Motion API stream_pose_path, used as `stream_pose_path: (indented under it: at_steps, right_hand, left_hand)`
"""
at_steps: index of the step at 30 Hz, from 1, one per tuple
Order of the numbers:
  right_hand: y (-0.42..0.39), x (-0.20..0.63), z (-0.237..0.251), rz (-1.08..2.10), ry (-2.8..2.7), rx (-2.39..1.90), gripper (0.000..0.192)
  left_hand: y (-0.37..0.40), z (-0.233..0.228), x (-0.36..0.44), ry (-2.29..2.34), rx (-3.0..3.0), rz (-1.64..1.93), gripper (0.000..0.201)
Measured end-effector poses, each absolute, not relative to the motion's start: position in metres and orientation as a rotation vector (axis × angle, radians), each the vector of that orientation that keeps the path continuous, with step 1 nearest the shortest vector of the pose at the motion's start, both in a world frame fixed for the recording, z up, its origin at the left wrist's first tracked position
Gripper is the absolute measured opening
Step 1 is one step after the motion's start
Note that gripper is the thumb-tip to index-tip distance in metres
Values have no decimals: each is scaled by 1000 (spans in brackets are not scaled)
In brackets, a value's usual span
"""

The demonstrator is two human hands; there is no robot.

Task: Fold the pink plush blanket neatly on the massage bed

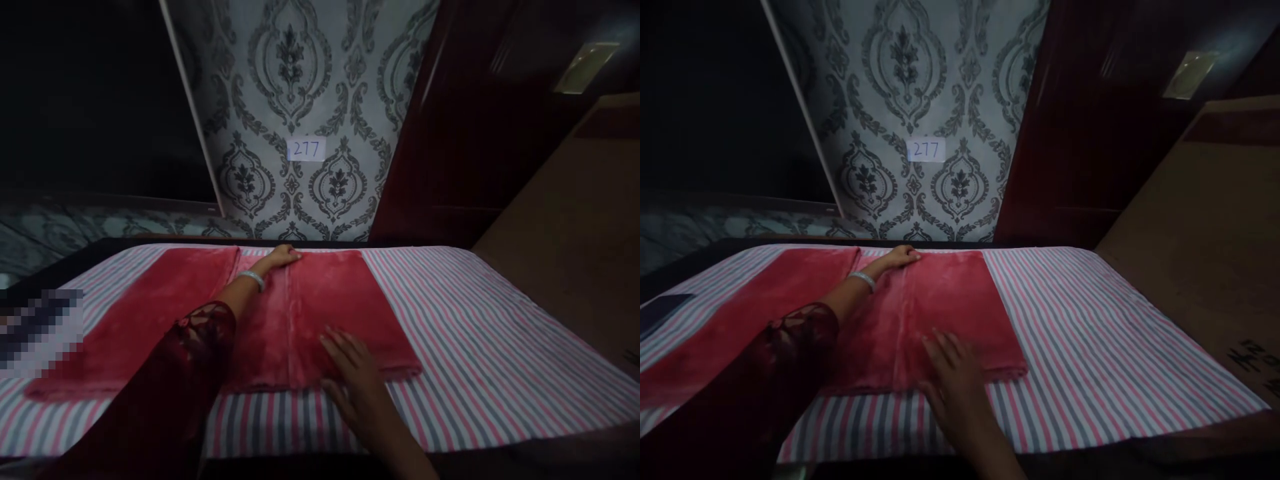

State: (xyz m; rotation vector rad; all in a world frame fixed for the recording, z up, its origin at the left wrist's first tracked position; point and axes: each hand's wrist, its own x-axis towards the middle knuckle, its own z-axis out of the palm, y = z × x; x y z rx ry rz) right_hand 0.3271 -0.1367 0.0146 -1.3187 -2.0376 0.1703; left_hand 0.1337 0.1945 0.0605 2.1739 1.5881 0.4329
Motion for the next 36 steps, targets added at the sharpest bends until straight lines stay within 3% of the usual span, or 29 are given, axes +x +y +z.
stream_pose_path:
  at_steps: [6,11,18,29,36]
  right_hand:
    - [-109,291,18,333,-2334,-1595,66]
    - [-110,291,13,371,-2394,-1635,65]
    - [-81,292,50,324,-2323,-1682,55]
    - [-40,272,-1,77,-2206,-1931,67]
    - [-41,272,3,85,-2225,-1957,67]
  left_hand:
    - [188,44,147,1669,2016,615,34]
    - [187,34,146,1719,1909,699,35]
    - [160,44,144,1763,2060,767,48]
    - [120,8,151,1669,2379,421,67]
    - [125,18,148,1668,2354,312,74]
